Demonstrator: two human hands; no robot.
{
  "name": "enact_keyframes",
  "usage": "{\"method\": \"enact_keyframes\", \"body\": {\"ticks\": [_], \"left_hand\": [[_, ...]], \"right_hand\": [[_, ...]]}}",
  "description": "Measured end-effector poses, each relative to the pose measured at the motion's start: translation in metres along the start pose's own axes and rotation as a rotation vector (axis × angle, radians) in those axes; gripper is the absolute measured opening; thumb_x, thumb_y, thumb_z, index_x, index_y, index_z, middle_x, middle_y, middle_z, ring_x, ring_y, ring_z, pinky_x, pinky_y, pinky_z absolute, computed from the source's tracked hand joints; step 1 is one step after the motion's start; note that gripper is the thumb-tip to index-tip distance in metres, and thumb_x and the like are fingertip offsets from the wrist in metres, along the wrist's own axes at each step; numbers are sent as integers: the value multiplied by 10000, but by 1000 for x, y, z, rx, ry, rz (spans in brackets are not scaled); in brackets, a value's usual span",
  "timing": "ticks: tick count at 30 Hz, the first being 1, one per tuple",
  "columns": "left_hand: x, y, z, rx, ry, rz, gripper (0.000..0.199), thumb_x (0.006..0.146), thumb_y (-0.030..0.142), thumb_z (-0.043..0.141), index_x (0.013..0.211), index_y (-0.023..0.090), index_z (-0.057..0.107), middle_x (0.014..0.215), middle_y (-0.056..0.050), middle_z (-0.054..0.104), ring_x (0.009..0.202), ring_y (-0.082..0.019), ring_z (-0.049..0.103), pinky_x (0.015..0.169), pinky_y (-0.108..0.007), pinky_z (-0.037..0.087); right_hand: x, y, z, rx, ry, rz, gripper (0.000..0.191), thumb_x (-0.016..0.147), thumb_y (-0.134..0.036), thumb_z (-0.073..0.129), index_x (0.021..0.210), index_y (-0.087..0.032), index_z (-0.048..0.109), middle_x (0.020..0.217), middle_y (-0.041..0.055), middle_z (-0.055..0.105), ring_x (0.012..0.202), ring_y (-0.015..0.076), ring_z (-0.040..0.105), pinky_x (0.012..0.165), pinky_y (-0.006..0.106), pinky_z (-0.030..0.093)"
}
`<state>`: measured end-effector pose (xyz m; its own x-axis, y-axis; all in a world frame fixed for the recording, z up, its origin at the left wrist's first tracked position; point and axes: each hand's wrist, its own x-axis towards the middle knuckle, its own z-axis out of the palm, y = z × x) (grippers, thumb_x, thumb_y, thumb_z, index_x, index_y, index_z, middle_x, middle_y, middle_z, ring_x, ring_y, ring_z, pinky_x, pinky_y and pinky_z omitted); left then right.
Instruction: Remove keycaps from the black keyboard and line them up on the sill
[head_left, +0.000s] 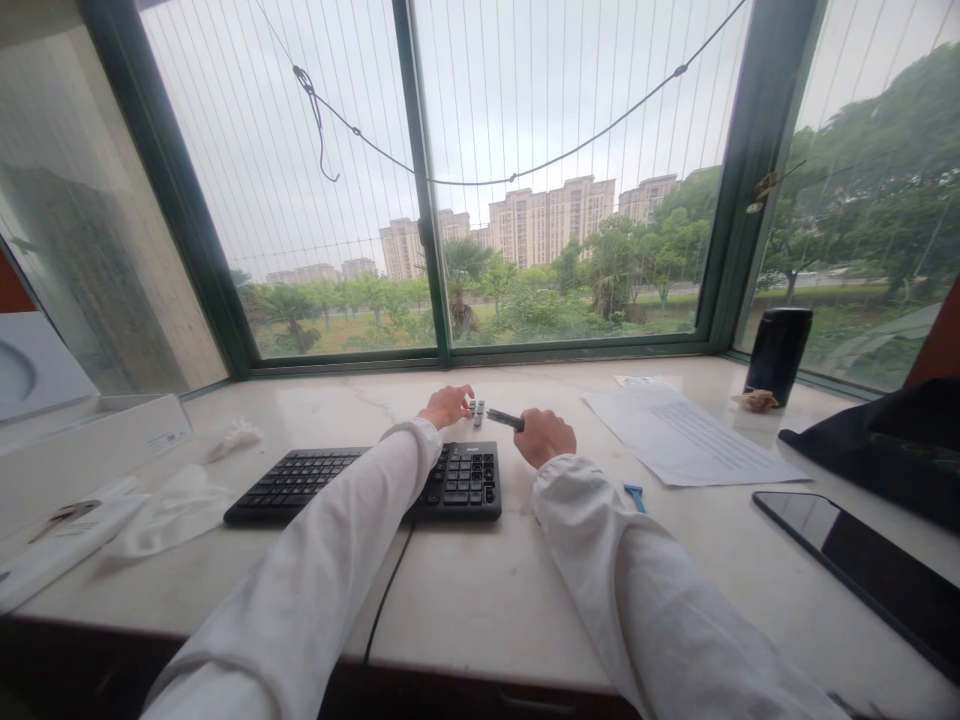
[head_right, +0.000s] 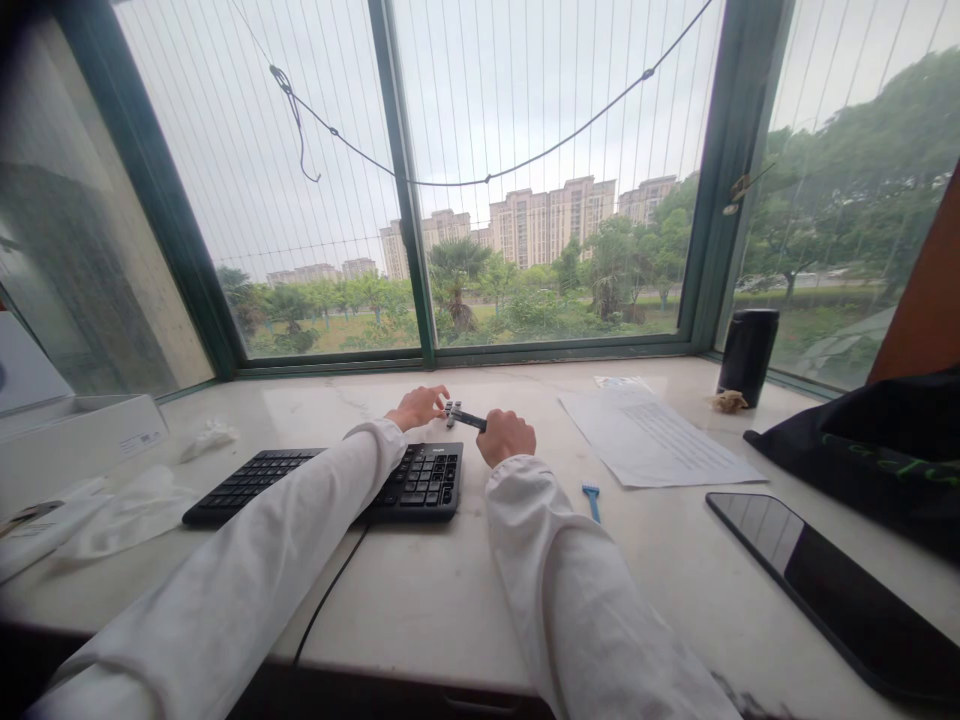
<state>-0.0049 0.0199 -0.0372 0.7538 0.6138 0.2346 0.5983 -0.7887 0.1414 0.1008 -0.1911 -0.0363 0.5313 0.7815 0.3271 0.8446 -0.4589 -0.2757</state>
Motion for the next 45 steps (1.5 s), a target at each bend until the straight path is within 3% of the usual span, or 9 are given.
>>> {"method": "enact_keyframes", "body": {"ticks": [22, 29, 33, 37, 42, 45], "left_hand": [[-1, 2, -5, 16, -18, -5, 368, 707, 331, 704, 1051, 288, 582, 928, 42, 702, 881, -164, 627, 753, -260, 456], [-15, 13, -29, 14, 13, 39, 317, 734, 357, 676, 1033, 281, 608, 931, 48, 704, 855, -146, 623, 733, -241, 437], [-51, 18, -51, 9, 42, 139, 210, 774, 426, 620, 929, 294, 673, 917, 50, 705, 824, -146, 616, 744, -243, 422], [-110, 25, -61, -82, 82, 308, 250, 836, 477, 531, 869, 299, 703, 910, 41, 705, 829, -143, 619, 768, -243, 410], [-168, 43, -54, -212, 33, 391, 354, 800, 557, 545, 978, 297, 705, 935, 4, 677, 798, -137, 609, 725, -227, 422], [-181, 51, -44, -257, 41, 408, 399, 763, 576, 580, 1004, 286, 708, 973, -17, 654, 827, -147, 604, 769, -237, 426]], "right_hand": [[2, 0, 1, 12, -20, 13, 262, 815, -284, 467, 922, -151, 665, 869, 148, 648, 809, 242, 624, 699, 339, 441], [1, 1, 0, 124, 32, 8, 247, 828, -325, 502, 840, -143, 669, 820, 152, 647, 744, 229, 619, 673, 334, 441], [3, 1, -1, 360, 79, 46, 339, 836, -435, 504, 767, -156, 683, 751, 132, 646, 698, 211, 599, 651, 319, 428], [4, -10, -6, 884, 115, 116, 423, 808, -541, 508, 639, -179, 647, 604, 45, 582, 561, 138, 526, 548, 261, 400], [-13, -44, -12, 1710, 73, 237, 396, 781, -547, 565, 626, -195, 470, 425, -103, 255, 352, 51, 203, 340, 203, 208], [-27, -61, -9, 1856, 44, 283, 398, 804, -518, 563, 618, -201, 409, 416, -121, 195, 347, 42, 151, 315, 188, 168]]}}
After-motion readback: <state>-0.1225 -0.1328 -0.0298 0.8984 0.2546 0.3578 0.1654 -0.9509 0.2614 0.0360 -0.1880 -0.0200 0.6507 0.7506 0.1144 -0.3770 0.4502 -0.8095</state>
